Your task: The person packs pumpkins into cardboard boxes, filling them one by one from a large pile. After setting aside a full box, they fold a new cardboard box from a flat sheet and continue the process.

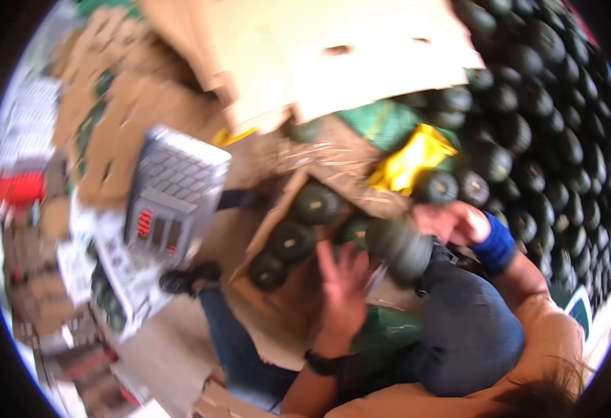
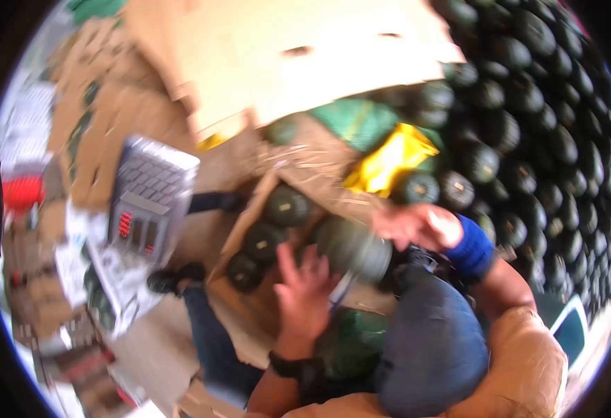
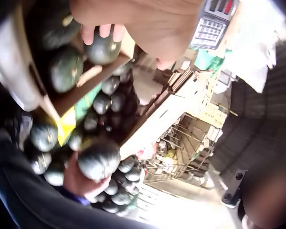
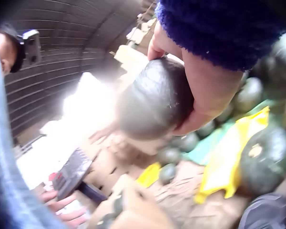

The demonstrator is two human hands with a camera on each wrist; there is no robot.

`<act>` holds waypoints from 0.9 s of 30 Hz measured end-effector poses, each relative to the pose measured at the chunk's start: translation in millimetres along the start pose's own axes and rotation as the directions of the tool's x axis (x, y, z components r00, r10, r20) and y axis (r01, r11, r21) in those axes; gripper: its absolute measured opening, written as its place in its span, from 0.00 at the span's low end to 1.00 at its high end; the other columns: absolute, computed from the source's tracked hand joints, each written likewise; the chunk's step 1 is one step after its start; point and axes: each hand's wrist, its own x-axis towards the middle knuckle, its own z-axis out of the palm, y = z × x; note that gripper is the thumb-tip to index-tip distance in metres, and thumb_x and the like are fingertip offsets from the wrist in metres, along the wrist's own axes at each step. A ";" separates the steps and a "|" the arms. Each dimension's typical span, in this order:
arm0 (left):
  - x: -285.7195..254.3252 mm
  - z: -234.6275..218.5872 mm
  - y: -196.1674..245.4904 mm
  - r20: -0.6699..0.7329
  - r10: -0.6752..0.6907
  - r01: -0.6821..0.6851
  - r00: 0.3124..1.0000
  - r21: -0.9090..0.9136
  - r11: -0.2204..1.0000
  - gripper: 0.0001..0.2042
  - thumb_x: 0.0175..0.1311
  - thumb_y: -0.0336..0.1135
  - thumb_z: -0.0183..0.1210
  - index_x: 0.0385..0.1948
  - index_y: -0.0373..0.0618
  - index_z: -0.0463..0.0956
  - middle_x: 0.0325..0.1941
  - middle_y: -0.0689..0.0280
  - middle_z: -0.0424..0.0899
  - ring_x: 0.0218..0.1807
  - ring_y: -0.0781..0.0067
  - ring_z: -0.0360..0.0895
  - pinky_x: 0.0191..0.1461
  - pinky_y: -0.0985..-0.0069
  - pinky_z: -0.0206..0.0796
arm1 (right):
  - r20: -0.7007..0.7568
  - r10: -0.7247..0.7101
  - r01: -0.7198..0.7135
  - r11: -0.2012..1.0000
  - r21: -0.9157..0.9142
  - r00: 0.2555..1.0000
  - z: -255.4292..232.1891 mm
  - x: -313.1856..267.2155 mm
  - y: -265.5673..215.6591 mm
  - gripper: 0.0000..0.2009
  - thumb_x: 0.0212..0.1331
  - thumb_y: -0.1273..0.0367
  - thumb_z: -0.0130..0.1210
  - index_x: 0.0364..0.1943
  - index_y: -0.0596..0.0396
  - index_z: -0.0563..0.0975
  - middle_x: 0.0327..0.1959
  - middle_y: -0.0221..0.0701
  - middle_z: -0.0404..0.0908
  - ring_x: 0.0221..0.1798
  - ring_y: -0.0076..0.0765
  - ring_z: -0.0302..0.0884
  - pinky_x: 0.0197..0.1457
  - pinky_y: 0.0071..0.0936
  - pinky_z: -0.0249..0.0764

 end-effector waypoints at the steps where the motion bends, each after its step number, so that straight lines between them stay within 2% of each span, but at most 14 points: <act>1: 0.9 4.2 3.5 0.163 0.026 -0.011 0.986 -0.090 0.996 0.36 0.61 0.57 0.50 0.68 0.60 0.46 0.70 0.59 0.54 0.68 0.50 0.56 0.66 0.51 0.51 | 0.152 0.174 -0.161 0.982 -0.095 0.973 20.8 27.8 -20.4 0.30 0.66 0.47 0.35 0.41 0.60 0.80 0.57 0.46 0.71 0.67 0.52 0.58 0.71 0.46 0.47; 2: -2.7 -5.1 14.0 0.223 0.036 -0.030 0.974 -0.033 0.999 0.36 0.60 0.58 0.50 0.68 0.59 0.48 0.70 0.57 0.53 0.69 0.48 0.54 0.66 0.50 0.52 | 0.097 0.287 -0.231 0.896 -0.378 0.953 30.6 42.1 -31.0 0.28 0.67 0.50 0.37 0.39 0.61 0.80 0.55 0.46 0.73 0.64 0.52 0.63 0.69 0.44 0.51; 4: -10.5 -24.4 31.4 0.357 -0.017 -0.017 0.934 0.092 0.996 0.36 0.59 0.60 0.50 0.67 0.57 0.51 0.70 0.55 0.52 0.69 0.43 0.52 0.66 0.47 0.53 | -0.323 0.279 -0.427 0.578 -0.695 0.904 23.7 30.3 -21.9 0.18 0.65 0.56 0.46 0.41 0.57 0.80 0.51 0.44 0.75 0.58 0.50 0.68 0.64 0.38 0.59; 6: -25.8 -19.9 40.5 0.278 -0.127 0.164 0.952 -0.112 0.980 0.35 0.58 0.62 0.50 0.65 0.57 0.54 0.70 0.54 0.53 0.69 0.42 0.53 0.65 0.48 0.55 | -0.570 -0.026 -0.558 0.178 -0.811 0.821 -4.4 10.3 -7.6 0.12 0.57 0.65 0.54 0.41 0.56 0.78 0.50 0.46 0.74 0.57 0.51 0.68 0.63 0.39 0.62; 9: -47.5 -34.4 28.9 0.236 -0.197 0.276 0.951 -0.374 0.885 0.34 0.58 0.60 0.49 0.64 0.55 0.55 0.69 0.52 0.54 0.68 0.42 0.55 0.63 0.50 0.59 | -0.603 -0.264 -0.657 -0.345 -0.670 0.753 -71.6 -57.4 28.1 0.29 0.46 0.65 0.62 0.58 0.43 0.69 0.64 0.42 0.61 0.64 0.48 0.61 0.63 0.47 0.60; 11: -56.9 -57.9 15.9 0.205 -0.214 0.280 0.955 -0.388 0.878 0.34 0.58 0.60 0.49 0.64 0.55 0.56 0.68 0.52 0.55 0.67 0.46 0.56 0.63 0.51 0.59 | -0.817 -0.120 -0.790 -0.368 -0.490 0.563 -60.0 -53.9 41.8 0.40 0.42 0.63 0.65 0.64 0.37 0.59 0.67 0.41 0.55 0.66 0.47 0.58 0.63 0.51 0.58; 12: -57.6 -70.9 11.5 0.068 -0.207 0.218 0.976 -0.332 0.918 0.33 0.58 0.58 0.50 0.64 0.55 0.57 0.67 0.52 0.56 0.66 0.48 0.58 0.63 0.52 0.59 | -0.902 -0.053 -0.837 -0.398 -0.375 0.429 -51.5 -55.3 44.8 0.45 0.40 0.62 0.67 0.67 0.33 0.54 0.69 0.41 0.52 0.67 0.47 0.57 0.64 0.52 0.57; 14: -62.2 -96.6 9.4 -0.196 -0.175 0.135 0.965 -0.201 0.970 0.32 0.57 0.55 0.54 0.63 0.53 0.58 0.65 0.53 0.59 0.64 0.51 0.62 0.63 0.53 0.60 | -0.884 -0.102 -0.810 -0.458 -0.366 0.457 -50.6 -62.2 55.6 0.51 0.37 0.59 0.68 0.69 0.29 0.48 0.70 0.41 0.49 0.69 0.48 0.54 0.64 0.55 0.54; 16: -54.2 -107.7 24.4 -0.417 -0.057 0.153 0.907 0.202 0.967 0.31 0.53 0.45 0.62 0.60 0.50 0.61 0.63 0.53 0.60 0.61 0.53 0.64 0.62 0.54 0.60 | -0.896 -0.109 -0.819 -0.466 -0.336 0.430 -46.8 -55.6 56.6 0.50 0.38 0.58 0.67 0.69 0.30 0.49 0.70 0.42 0.49 0.69 0.48 0.53 0.65 0.54 0.53; 17: -48.6 -113.8 21.8 -0.444 0.113 0.186 0.889 0.574 0.797 0.31 0.51 0.41 0.63 0.59 0.50 0.61 0.63 0.53 0.60 0.61 0.53 0.62 0.63 0.54 0.58 | -0.908 -0.110 -0.831 -0.457 -0.316 0.405 -50.1 -50.4 56.9 0.49 0.39 0.57 0.67 0.69 0.30 0.49 0.70 0.43 0.49 0.69 0.49 0.53 0.66 0.54 0.52; 18: -44.2 -122.0 18.8 -0.394 0.280 0.227 0.875 0.846 0.482 0.32 0.49 0.38 0.65 0.58 0.49 0.62 0.63 0.53 0.59 0.62 0.52 0.61 0.63 0.54 0.57 | -0.884 -0.123 -0.808 -0.479 -0.345 0.450 -55.6 -51.4 61.8 0.48 0.40 0.55 0.67 0.69 0.30 0.49 0.70 0.45 0.48 0.70 0.51 0.51 0.66 0.54 0.51; 19: -42.9 -129.8 14.2 -0.271 0.411 0.263 0.870 0.962 0.077 0.32 0.46 0.34 0.66 0.57 0.49 0.63 0.63 0.53 0.58 0.62 0.51 0.60 0.64 0.54 0.56 | -0.877 -0.133 -0.786 -0.520 -0.335 0.462 -54.0 -44.6 62.9 0.48 0.40 0.54 0.66 0.68 0.30 0.50 0.69 0.46 0.48 0.70 0.52 0.50 0.66 0.54 0.51; 22: -42.3 -140.6 -4.1 -0.124 0.420 0.260 0.899 0.923 -0.284 0.34 0.43 0.33 0.68 0.57 0.48 0.62 0.64 0.53 0.55 0.65 0.49 0.54 0.65 0.54 0.52 | -0.871 -0.166 -0.800 -0.501 -0.330 0.463 -58.5 -36.1 69.6 0.46 0.41 0.53 0.66 0.68 0.30 0.53 0.68 0.45 0.49 0.69 0.53 0.49 0.67 0.51 0.53; 27: -51.4 -140.8 7.8 -0.135 0.540 0.228 0.831 0.968 -0.109 0.36 0.46 0.33 0.65 0.60 0.46 0.57 0.65 0.52 0.53 0.67 0.48 0.51 0.67 0.55 0.48 | -0.852 -0.202 -0.824 -0.435 -0.364 0.483 -64.2 -45.3 71.5 0.41 0.42 0.54 0.66 0.65 0.33 0.59 0.68 0.44 0.50 0.70 0.52 0.48 0.67 0.48 0.53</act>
